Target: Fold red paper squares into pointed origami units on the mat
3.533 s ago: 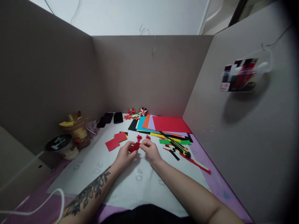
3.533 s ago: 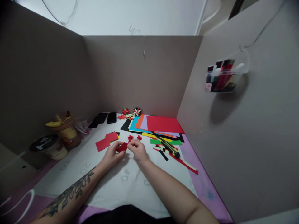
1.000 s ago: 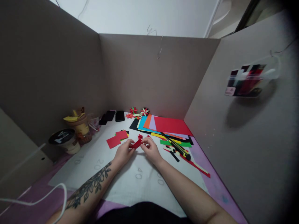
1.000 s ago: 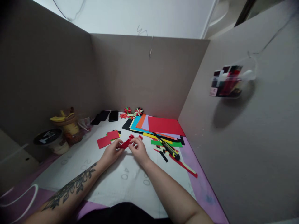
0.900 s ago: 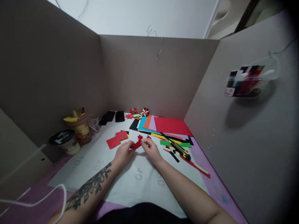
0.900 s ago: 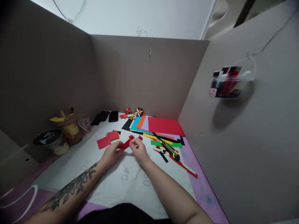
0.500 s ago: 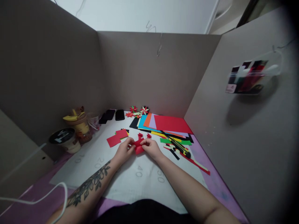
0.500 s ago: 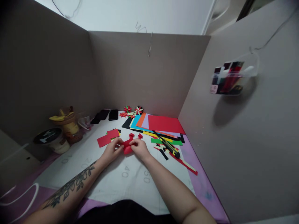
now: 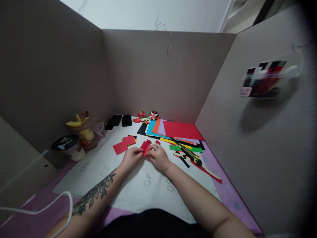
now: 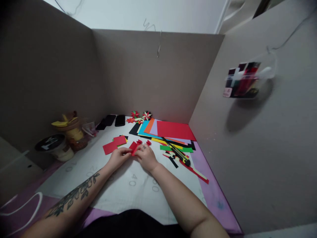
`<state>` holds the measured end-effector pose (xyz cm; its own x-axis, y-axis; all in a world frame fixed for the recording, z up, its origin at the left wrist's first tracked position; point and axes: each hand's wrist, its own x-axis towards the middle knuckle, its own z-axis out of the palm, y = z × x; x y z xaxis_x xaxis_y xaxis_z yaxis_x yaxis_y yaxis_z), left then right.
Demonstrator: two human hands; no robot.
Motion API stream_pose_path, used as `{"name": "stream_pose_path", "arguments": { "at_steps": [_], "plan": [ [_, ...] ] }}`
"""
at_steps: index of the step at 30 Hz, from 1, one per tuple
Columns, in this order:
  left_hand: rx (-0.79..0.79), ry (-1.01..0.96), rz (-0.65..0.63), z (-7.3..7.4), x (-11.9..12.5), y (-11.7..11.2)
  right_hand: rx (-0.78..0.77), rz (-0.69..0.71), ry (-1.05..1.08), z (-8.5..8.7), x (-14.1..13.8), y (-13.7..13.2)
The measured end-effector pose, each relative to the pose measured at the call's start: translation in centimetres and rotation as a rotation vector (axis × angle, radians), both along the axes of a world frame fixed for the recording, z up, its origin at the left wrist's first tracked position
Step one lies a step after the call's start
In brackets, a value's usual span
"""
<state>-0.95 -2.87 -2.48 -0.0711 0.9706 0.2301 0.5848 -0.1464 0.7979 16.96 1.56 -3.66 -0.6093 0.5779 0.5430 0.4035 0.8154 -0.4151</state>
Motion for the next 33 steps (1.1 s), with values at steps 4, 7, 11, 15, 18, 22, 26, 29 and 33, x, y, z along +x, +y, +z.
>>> {"name": "stream_pose_path", "arguments": {
  "at_steps": [4, 7, 11, 15, 18, 22, 26, 29, 33],
  "plan": [
    [0.053, 0.196, -0.058, -0.1, -0.3, -0.3, -0.074, 0.156, -0.039, -0.7, 0.3, 1.1],
    [0.154, 0.373, -0.167, -0.1, -0.4, -0.6, -0.103, 0.22, -0.057, -0.6, 0.7, 1.5],
    [0.21, 0.496, -0.272, 0.3, -0.5, -0.9, -0.17, 0.299, -0.033, -0.3, 1.3, 2.0],
    [0.246, 0.534, -0.37, 0.5, -0.5, -1.0, -0.222, 0.313, -0.047, -0.4, 1.8, 2.4],
    [0.214, 0.482, -0.484, 0.3, -0.5, -1.1, -0.273, 0.296, -0.053, -0.4, 2.0, 2.5],
    [0.163, 0.457, -0.492, -0.1, -0.5, -1.2, -0.343, 0.267, -0.026, -0.3, 1.9, 2.4],
    [0.139, 0.497, -0.475, -0.2, -0.6, -1.3, -0.375, 0.177, -0.025, -0.4, 1.5, 2.3],
    [0.125, 0.502, -0.466, -0.2, -0.5, -1.3, -0.366, 0.056, -0.036, -0.7, 0.9, 2.1],
    [0.1, 0.462, -0.457, -0.2, -0.5, -1.3, -0.337, -0.1, -0.059, -1.3, 0.0, 1.9]
  ]
}}
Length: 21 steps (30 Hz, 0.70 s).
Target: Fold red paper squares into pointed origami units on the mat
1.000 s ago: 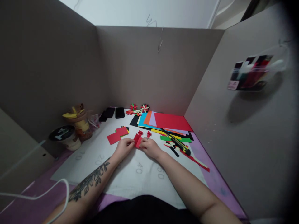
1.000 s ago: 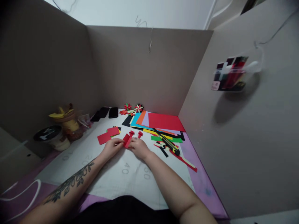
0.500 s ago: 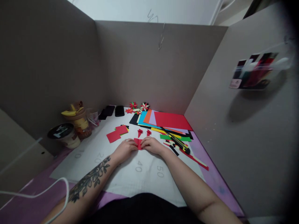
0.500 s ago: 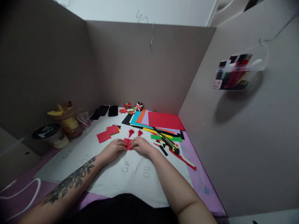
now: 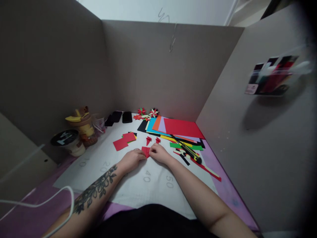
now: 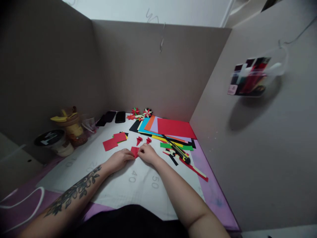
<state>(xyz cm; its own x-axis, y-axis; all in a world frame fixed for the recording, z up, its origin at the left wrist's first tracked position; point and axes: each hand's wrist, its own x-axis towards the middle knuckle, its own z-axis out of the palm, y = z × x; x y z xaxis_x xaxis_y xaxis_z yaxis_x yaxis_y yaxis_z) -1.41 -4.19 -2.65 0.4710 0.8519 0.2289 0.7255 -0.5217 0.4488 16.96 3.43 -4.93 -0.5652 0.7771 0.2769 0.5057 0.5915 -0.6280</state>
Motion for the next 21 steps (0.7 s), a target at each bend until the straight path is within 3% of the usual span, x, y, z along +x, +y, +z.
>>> {"name": "stream_pose_path", "arguments": {
  "at_steps": [10, 21],
  "plan": [
    [0.036, -0.023, 0.007, 0.4, 0.3, -0.3, 0.043, -0.163, -0.031, -0.8, -1.1, -0.1],
    [0.036, 0.046, 0.02, 0.3, 0.8, -0.6, 0.058, -0.184, -0.094, -1.0, -1.2, -0.1]
  ]
}}
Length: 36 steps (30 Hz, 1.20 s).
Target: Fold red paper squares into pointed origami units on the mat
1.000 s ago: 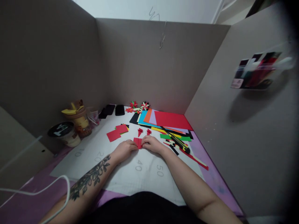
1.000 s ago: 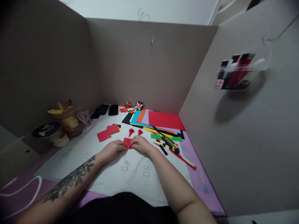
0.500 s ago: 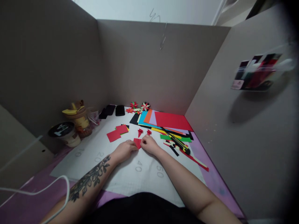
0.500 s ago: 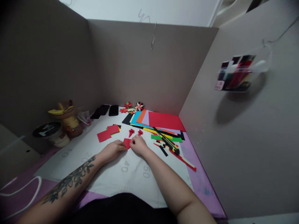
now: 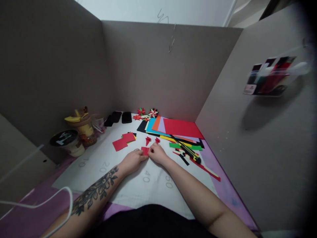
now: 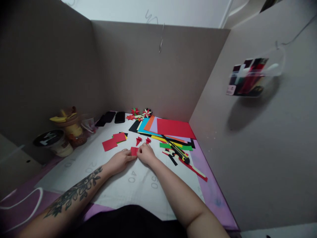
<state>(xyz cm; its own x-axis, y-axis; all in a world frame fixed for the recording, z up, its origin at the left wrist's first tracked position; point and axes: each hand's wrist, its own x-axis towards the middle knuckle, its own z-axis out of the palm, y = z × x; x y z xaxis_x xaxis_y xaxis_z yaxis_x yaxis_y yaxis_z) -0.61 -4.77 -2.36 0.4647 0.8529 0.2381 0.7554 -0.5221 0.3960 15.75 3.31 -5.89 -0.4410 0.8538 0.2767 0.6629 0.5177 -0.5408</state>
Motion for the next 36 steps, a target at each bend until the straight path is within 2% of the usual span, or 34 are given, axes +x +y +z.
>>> {"name": "stream_pose_path", "arguments": {
  "at_steps": [10, 18, 26, 33, 36],
  "plan": [
    [0.049, 0.253, 0.001, 0.5, 0.2, -0.1, -0.022, -0.048, -0.064, 0.1, -0.2, -0.2],
    [0.072, 0.378, 0.014, 0.6, 0.6, -0.5, -0.076, -0.045, -0.055, 0.7, -0.1, -0.3],
    [0.056, 0.352, 0.029, 0.8, 0.7, -0.6, -0.046, -0.007, 0.026, 0.2, 0.3, -0.5],
    [0.034, 0.331, 0.044, 0.9, 0.6, -0.8, -0.063, -0.087, 0.097, 0.0, 1.0, 0.2],
    [0.058, 0.316, 0.061, 0.7, 0.6, -0.9, 0.035, 0.005, 0.207, 0.3, 1.5, -0.1]
  ]
}}
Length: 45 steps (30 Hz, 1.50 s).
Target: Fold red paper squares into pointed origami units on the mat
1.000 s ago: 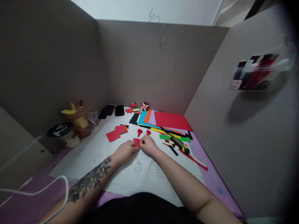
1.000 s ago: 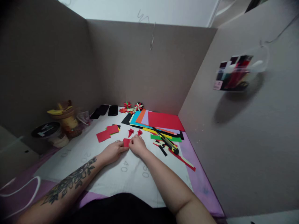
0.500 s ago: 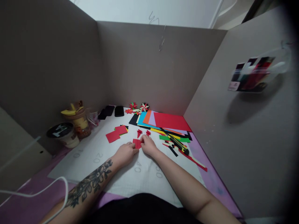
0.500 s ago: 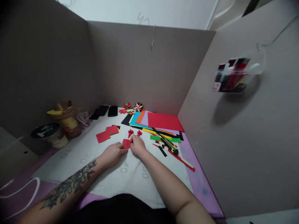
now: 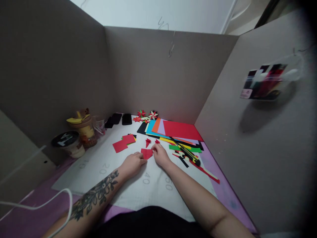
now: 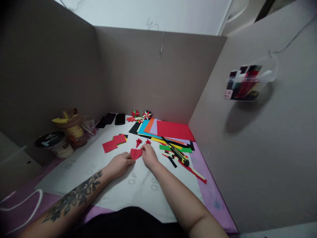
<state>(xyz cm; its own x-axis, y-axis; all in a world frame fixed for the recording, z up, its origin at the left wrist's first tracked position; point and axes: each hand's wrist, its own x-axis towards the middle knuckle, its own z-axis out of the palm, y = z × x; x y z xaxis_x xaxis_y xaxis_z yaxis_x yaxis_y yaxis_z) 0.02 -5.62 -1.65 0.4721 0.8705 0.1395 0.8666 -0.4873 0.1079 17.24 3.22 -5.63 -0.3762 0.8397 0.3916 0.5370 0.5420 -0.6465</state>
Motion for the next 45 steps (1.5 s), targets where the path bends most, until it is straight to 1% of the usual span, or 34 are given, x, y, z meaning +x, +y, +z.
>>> {"name": "stream_pose_path", "arguments": {
  "at_steps": [1, 3, 5, 7, 11, 16, 23, 26, 28, 34, 38, 42, 45],
  "plan": [
    [0.011, -0.007, 0.002, -0.1, 0.0, 0.0, 0.044, 0.066, 0.017, 0.1, 0.2, -0.1],
    [0.025, -0.032, -0.007, -0.4, -0.1, 0.1, 0.101, 0.213, -0.013, 0.2, 0.4, -0.5],
    [0.031, -0.076, -0.024, -0.6, -0.4, 0.2, 0.11, 0.304, -0.081, 0.3, 0.4, -0.7],
    [0.049, -0.133, -0.01, -0.7, -0.9, 0.6, 0.094, 0.318, -0.122, 0.4, 0.4, -0.8],
    [0.105, -0.215, 0.061, -0.7, -1.7, 1.4, 0.07, 0.32, -0.131, 0.7, 0.3, -0.8],
    [0.127, -0.223, 0.03, -0.5, -1.8, 2.0, 0.076, 0.341, -0.114, 0.9, 0.2, -0.9],
    [0.068, -0.158, -0.017, 0.0, -2.4, 1.9, 0.095, 0.446, -0.14, 0.7, 0.1, -0.8],
    [0.014, -0.17, -0.056, 0.1, -2.8, 1.9, 0.1, 0.497, -0.179, 0.7, 0.2, -0.7],
    [-0.02, -0.203, -0.053, 0.0, -2.9, 2.1, 0.1, 0.524, -0.205, 0.8, 0.4, -0.5],
    [-0.098, -0.31, 0.068, -0.7, -2.9, 3.0, 0.074, 0.551, -0.199, 0.7, 0.7, -0.2],
    [-0.151, -0.345, 0.14, -0.8, -2.5, 3.5, 0.065, 0.546, -0.18, 0.8, 0.7, -0.1],
    [-0.172, -0.343, 0.24, -0.7, -2.0, 3.8, 0.062, 0.568, -0.179, 1.2, 0.7, -0.3],
    [-0.159, -0.316, 0.281, -0.7, -1.7, 3.9, 0.045, 0.563, -0.157, 1.6, 0.7, -0.6]
  ]
}}
